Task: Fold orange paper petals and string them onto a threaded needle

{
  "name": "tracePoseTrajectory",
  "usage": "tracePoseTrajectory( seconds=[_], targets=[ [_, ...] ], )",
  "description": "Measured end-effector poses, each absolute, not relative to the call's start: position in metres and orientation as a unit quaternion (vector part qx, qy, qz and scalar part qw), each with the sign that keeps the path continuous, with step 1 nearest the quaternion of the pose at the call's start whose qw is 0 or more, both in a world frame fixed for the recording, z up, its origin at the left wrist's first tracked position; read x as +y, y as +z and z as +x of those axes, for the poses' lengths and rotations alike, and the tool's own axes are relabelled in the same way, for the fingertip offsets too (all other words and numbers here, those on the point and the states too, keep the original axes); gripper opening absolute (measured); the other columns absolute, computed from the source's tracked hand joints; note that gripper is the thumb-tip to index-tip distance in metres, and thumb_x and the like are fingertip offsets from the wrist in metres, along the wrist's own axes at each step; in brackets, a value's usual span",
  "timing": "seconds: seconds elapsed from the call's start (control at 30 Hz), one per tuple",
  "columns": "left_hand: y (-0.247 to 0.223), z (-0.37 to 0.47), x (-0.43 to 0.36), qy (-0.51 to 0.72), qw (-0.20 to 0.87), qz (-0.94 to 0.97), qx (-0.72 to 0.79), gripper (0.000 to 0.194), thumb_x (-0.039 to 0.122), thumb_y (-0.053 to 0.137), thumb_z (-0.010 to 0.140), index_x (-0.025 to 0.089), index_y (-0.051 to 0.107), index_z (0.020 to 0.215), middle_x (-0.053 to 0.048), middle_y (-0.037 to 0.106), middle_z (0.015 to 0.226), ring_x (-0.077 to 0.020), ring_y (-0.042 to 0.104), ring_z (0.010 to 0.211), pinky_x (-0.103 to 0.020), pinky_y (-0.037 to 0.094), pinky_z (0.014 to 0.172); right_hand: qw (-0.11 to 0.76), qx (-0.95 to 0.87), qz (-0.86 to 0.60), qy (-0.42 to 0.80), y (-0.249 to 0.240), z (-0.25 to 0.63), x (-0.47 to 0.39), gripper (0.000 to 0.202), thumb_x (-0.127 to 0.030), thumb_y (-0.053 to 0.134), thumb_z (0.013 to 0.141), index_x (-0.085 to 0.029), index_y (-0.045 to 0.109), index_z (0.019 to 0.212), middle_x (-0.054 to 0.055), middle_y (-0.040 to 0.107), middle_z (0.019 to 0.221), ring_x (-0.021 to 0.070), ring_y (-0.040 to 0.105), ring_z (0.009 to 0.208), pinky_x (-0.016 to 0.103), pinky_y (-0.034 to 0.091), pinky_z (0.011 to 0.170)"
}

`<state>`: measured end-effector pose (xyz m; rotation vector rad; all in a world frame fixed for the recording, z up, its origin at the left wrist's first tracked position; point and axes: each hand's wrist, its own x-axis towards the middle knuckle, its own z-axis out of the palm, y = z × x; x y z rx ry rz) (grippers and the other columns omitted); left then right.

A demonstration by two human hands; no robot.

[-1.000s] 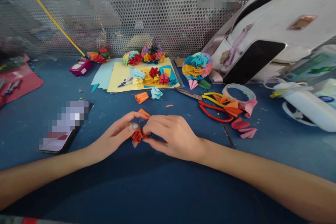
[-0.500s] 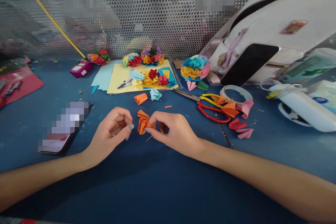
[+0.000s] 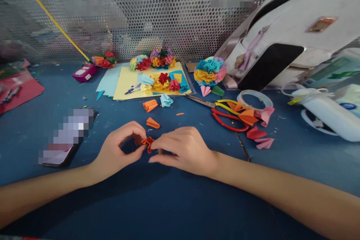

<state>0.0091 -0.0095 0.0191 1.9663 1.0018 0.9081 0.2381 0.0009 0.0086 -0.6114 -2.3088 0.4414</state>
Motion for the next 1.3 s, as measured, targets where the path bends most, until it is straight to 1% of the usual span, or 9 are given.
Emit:
tracePoseTrajectory(
  seconds=[0.17, 0.33, 0.53, 0.7, 0.77, 0.83, 1.0, 1.13, 1.3],
  targets=[
    [0.023, 0.004, -0.007, 0.389, 0.274, 0.817, 0.327, 0.022, -0.002, 0.060, 0.082, 0.018, 0.062, 0.092, -0.002, 0.067, 0.092, -0.0123, 0.065, 0.087, -0.023, 0.051, 0.076, 0.367, -0.878, -0.229, 0.203, 0.013, 0.246, 0.007, 0.036, -0.037, 0.037, 0.109, -0.019, 0.065, 0.097, 0.001, 0.073, 0.078, 0.0120, 0.066, 0.065, 0.025, 0.044, 0.066],
    [0.020, -0.002, -0.004, 0.366, 0.160, 0.873, 0.280, 0.017, 0.003, 0.061, 0.086, 0.018, 0.062, 0.094, -0.003, 0.068, 0.092, -0.0145, 0.064, 0.083, -0.028, 0.050, 0.076, 0.331, -0.865, -0.318, 0.201, 0.008, 0.249, 0.021, 0.018, -0.024, 0.047, 0.103, -0.019, 0.064, 0.104, -0.001, 0.071, 0.076, 0.0115, 0.063, 0.061, 0.023, 0.042, 0.061],
    [0.015, -0.001, -0.006, 0.274, 0.017, 0.934, 0.228, 0.011, 0.009, 0.058, 0.090, 0.018, 0.064, 0.093, -0.004, 0.068, 0.089, -0.0176, 0.059, 0.080, -0.033, 0.046, 0.076, 0.257, -0.873, -0.381, 0.167, 0.007, 0.239, 0.041, 0.019, -0.014, 0.056, 0.094, -0.020, 0.062, 0.111, 0.001, 0.071, 0.100, 0.0113, 0.062, 0.069, 0.022, 0.042, 0.062],
    [0.011, 0.000, -0.004, 0.233, 0.066, 0.943, 0.227, 0.009, 0.013, 0.057, 0.093, 0.018, 0.065, 0.093, -0.004, 0.068, 0.094, -0.0174, 0.059, 0.083, -0.032, 0.045, 0.078, 0.221, -0.898, -0.359, 0.128, 0.007, 0.215, 0.057, 0.005, -0.023, 0.060, 0.096, -0.021, 0.063, 0.100, 0.001, 0.068, 0.098, 0.0145, 0.062, 0.082, 0.024, 0.037, 0.061],
    [0.010, -0.001, -0.003, 0.222, 0.083, 0.946, 0.219, 0.010, 0.013, 0.056, 0.094, 0.018, 0.065, 0.094, -0.004, 0.068, 0.095, -0.0173, 0.060, 0.085, -0.032, 0.044, 0.080, 0.205, -0.906, -0.349, 0.121, 0.009, 0.206, 0.061, 0.002, -0.018, 0.062, 0.093, -0.020, 0.061, 0.093, 0.001, 0.068, 0.096, 0.0142, 0.061, 0.080, 0.024, 0.034, 0.059],
    [0.010, -0.002, -0.004, 0.221, 0.084, 0.949, 0.209, 0.010, 0.012, 0.056, 0.094, 0.018, 0.064, 0.095, -0.004, 0.069, 0.095, -0.0173, 0.060, 0.085, -0.032, 0.043, 0.080, 0.199, -0.905, -0.354, 0.130, 0.013, 0.203, 0.062, 0.009, -0.013, 0.065, 0.086, -0.020, 0.059, 0.088, 0.000, 0.066, 0.088, 0.0133, 0.059, 0.076, 0.024, 0.033, 0.058],
    [0.012, -0.006, -0.004, 0.245, 0.092, 0.939, 0.224, 0.008, 0.014, 0.056, 0.095, 0.017, 0.063, 0.094, -0.003, 0.069, 0.091, -0.0168, 0.059, 0.083, -0.032, 0.041, 0.077, 0.263, -0.853, -0.378, 0.246, 0.022, 0.216, 0.051, 0.011, -0.017, 0.066, 0.084, -0.020, 0.056, 0.085, -0.004, 0.062, 0.074, 0.0098, 0.054, 0.062, 0.023, 0.037, 0.057],
    [0.016, -0.009, 0.000, 0.241, 0.074, 0.936, 0.247, 0.007, 0.015, 0.057, 0.096, 0.017, 0.063, 0.094, -0.002, 0.067, 0.088, -0.0163, 0.057, 0.080, -0.032, 0.040, 0.074, 0.325, -0.790, -0.351, 0.382, 0.015, 0.233, 0.039, 0.006, -0.023, 0.060, 0.091, -0.020, 0.056, 0.087, -0.002, 0.064, 0.078, 0.0098, 0.057, 0.062, 0.022, 0.048, 0.061],
    [0.017, -0.010, 0.004, 0.193, -0.013, 0.949, 0.250, 0.012, 0.014, 0.054, 0.097, 0.016, 0.066, 0.096, -0.004, 0.066, 0.086, -0.0180, 0.056, 0.077, -0.033, 0.039, 0.073, 0.301, -0.807, -0.345, 0.374, 0.003, 0.241, 0.033, 0.006, -0.022, 0.058, 0.093, -0.020, 0.059, 0.087, -0.001, 0.063, 0.079, 0.0101, 0.057, 0.063, 0.022, 0.047, 0.060]
  ],
)
